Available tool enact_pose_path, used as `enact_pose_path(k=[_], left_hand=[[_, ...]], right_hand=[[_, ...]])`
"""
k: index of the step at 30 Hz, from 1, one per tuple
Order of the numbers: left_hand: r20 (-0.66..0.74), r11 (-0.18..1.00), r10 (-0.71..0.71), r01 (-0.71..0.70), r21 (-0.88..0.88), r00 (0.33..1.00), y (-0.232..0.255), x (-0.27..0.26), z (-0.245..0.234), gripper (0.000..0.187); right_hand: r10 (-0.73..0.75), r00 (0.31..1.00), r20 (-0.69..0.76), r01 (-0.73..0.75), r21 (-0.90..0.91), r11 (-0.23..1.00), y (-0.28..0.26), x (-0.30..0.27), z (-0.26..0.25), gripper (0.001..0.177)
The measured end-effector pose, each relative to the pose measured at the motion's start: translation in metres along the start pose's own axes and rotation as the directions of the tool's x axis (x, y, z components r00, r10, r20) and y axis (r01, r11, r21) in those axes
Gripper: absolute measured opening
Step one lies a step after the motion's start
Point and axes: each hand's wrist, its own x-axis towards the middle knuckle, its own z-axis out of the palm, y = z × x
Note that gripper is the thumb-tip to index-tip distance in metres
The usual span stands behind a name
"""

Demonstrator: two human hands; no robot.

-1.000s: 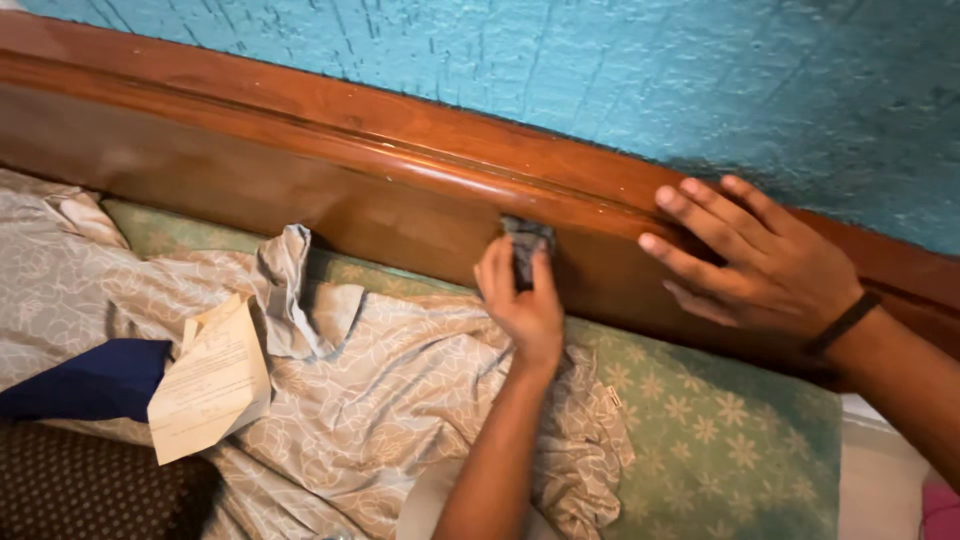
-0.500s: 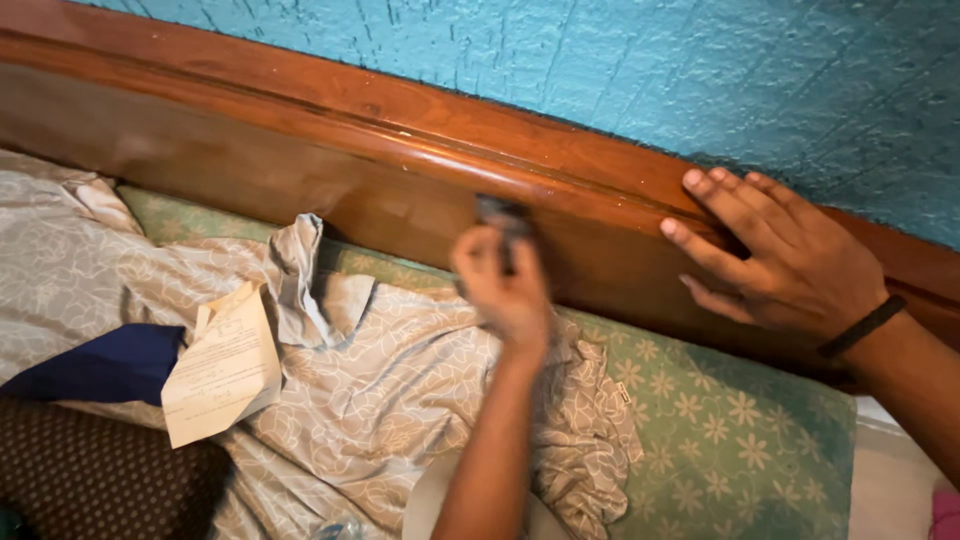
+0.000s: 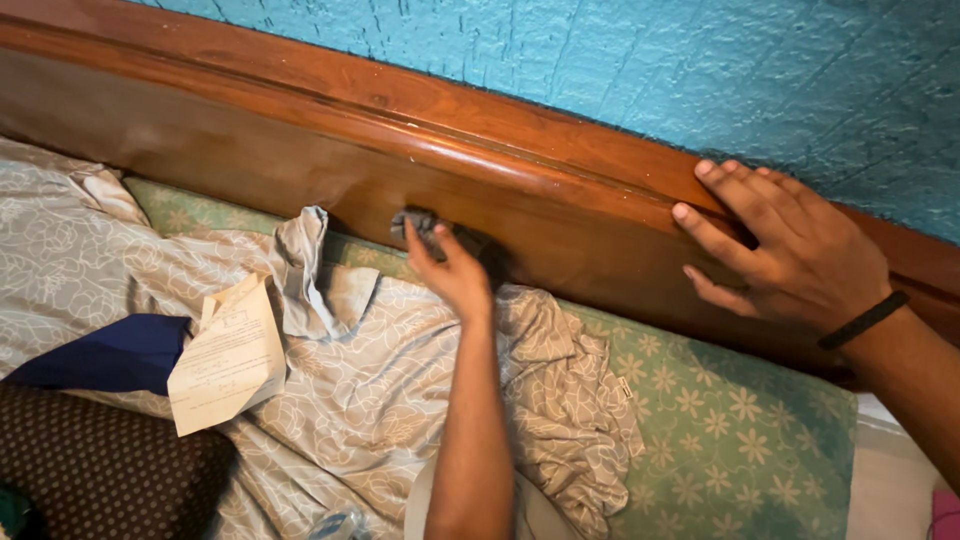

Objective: The person sprays a cleaning solution onto a wooden headboard and wipes it with a cloth. They continue to wipe the surface repeatedly to clean it.

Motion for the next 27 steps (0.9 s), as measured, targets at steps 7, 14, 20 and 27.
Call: enact_pose_path(k=[7,14,20,27], left_hand=[[0.192,0.991,0.108,-0.120,0.052,0.975,-0.017,-0.005,-0.001,0.053],[0.061,0.994,-0.019,0.012,0.105,0.998,-0.033,0.004,0.003,0.050],[0.233,0.968,0.238,-0.249,0.018,0.943,0.000,-0.012,0.006,0.052],[0.131,0.988,0.068,-0.085,0.129,0.989,0.013,-0.009,0.007,0.059]], right_hand=[[-0.001,1.000,-0.022,0.000,-0.060,0.998,-0.001,-0.003,0.000,0.070],[-0.002,1.000,-0.025,0.000,-0.067,0.998,0.000,-0.002,-0.001,0.070],[-0.011,0.999,-0.047,0.007,-0.070,0.998,0.000,0.000,-0.002,0.069],[-0.009,0.999,-0.053,0.006,-0.062,0.998,-0.002,0.002,-0.006,0.069]])
